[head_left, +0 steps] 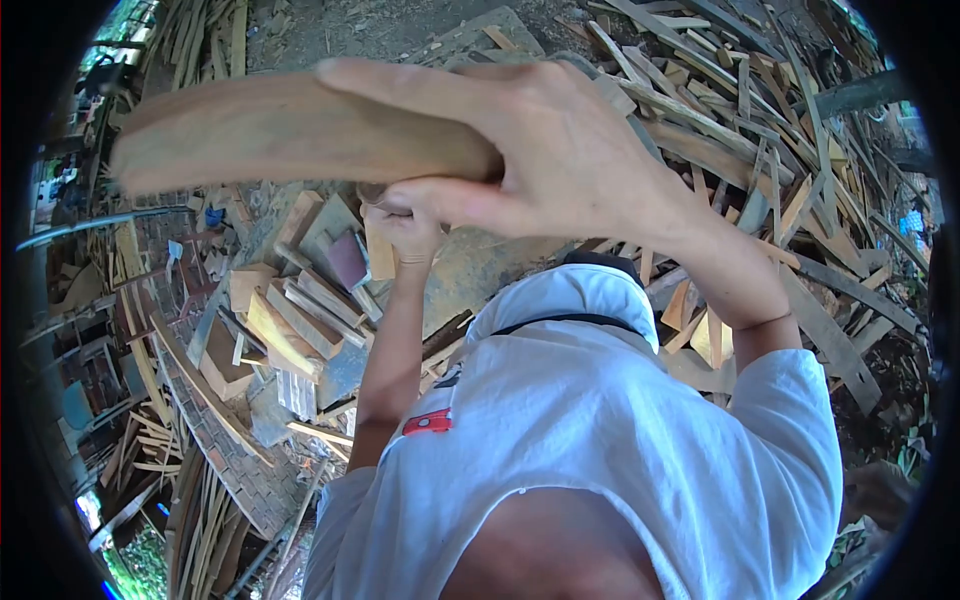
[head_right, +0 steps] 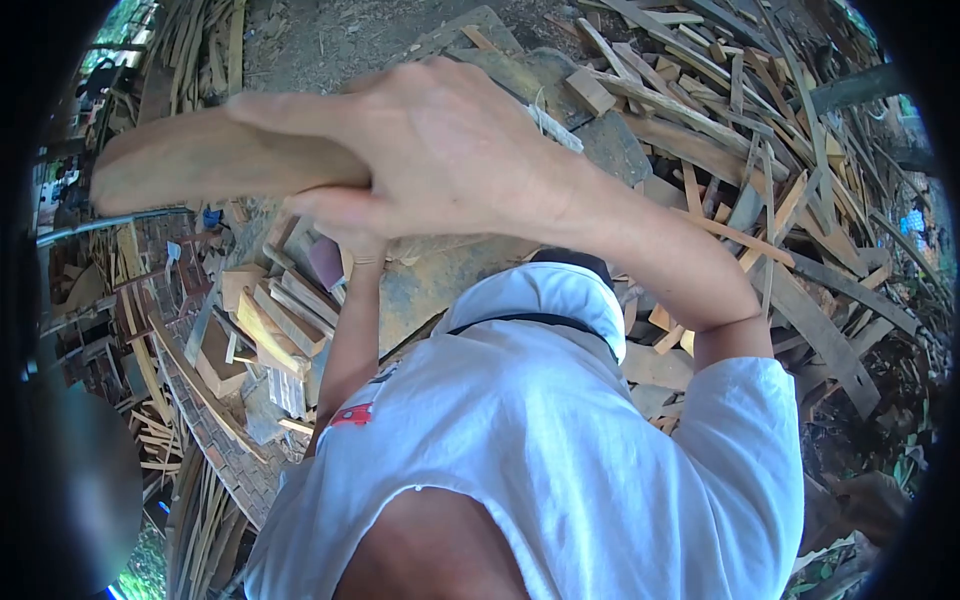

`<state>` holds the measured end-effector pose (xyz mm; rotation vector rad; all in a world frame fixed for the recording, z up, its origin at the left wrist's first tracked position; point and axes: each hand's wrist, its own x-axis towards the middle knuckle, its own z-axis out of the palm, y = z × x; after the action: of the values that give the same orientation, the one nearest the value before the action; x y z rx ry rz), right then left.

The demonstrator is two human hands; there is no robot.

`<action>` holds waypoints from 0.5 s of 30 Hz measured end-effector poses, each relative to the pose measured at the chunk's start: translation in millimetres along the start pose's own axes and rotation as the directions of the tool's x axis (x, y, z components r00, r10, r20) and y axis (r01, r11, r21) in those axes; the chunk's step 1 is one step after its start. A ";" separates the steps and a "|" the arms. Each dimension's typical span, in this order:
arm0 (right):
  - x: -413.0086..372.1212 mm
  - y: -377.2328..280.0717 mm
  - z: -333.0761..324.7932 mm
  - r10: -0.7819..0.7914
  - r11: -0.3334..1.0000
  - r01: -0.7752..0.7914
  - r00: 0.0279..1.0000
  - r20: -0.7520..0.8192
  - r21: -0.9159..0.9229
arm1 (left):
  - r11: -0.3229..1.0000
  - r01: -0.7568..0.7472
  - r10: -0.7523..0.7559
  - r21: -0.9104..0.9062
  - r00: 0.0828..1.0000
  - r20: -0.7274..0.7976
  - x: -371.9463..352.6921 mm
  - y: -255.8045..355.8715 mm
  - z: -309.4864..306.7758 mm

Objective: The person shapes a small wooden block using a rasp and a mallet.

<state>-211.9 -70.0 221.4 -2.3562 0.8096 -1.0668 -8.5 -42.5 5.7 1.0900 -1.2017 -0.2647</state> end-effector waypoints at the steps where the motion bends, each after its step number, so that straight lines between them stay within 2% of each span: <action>1: -0.5 9.3 4.2 -0.006 1.000 0.006 1.000 -0.004 0.000 | 0.997 -0.011 0.011 0.082 1.000 -0.005 18.7 47.2 6.1; 2: -7.4 26.3 12.0 0.080 0.995 -0.083 0.996 0.048 0.053 | 0.997 -0.014 0.015 0.081 1.000 -0.004 24.8 57.5 1.4; 3: -16.6 43.7 20.3 0.163 0.980 -0.174 0.981 0.105 0.100 | 0.994 0.108 -0.107 -0.003 0.994 0.018 30.1 62.1 -4.5; 4: -27.4 60.3 29.2 0.240 0.968 -0.247 0.964 0.117 0.049 | 0.971 0.226 -0.223 -0.083 0.974 0.047 36.8 67.9 -7.0; 5: -39.4 77.3 39.3 0.312 0.949 -0.315 0.941 0.129 0.001 | 0.958 0.247 -0.258 -0.147 0.964 -0.064 43.7 83.0 0.5; 7: -64.5 108.0 57.7 0.486 0.870 -0.457 0.859 0.163 -0.183 | 0.963 0.236 -0.251 -0.133 0.962 -0.110 48.3 79.9 -9.0; 8: -77.7 120.2 67.9 0.481 0.874 -0.453 0.860 0.171 -0.177 | 0.965 0.230 -0.247 -0.123 0.958 -0.144 49.3 78.9 -13.2; 10: -97.8 137.2 83.6 0.574 0.790 -0.524 0.815 0.083 -0.317 | 0.963 0.242 -0.260 -0.121 0.952 -0.162 51.3 79.3 -17.0; 13: -112.3 146.9 92.8 0.640 0.742 -0.565 0.758 0.129 -0.360 | 0.949 0.264 -0.290 -0.170 0.945 -0.154 52.6 75.1 -19.6; 14: -118.4 154.1 98.5 0.642 0.741 -0.568 0.756 0.129 -0.358 | 0.942 0.281 -0.309 -0.182 0.939 -0.150 53.2 77.2 -16.7; 15: -119.1 157.2 102.2 0.532 0.794 -0.464 0.843 0.080 -0.394 | 0.935 0.297 -0.327 -0.195 0.933 -0.147 53.2 78.8 -13.2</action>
<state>-248.0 -93.2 3.4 -2.2615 1.5565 -0.4907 -4.4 -32.3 101.0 1.1283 -0.8273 -0.4975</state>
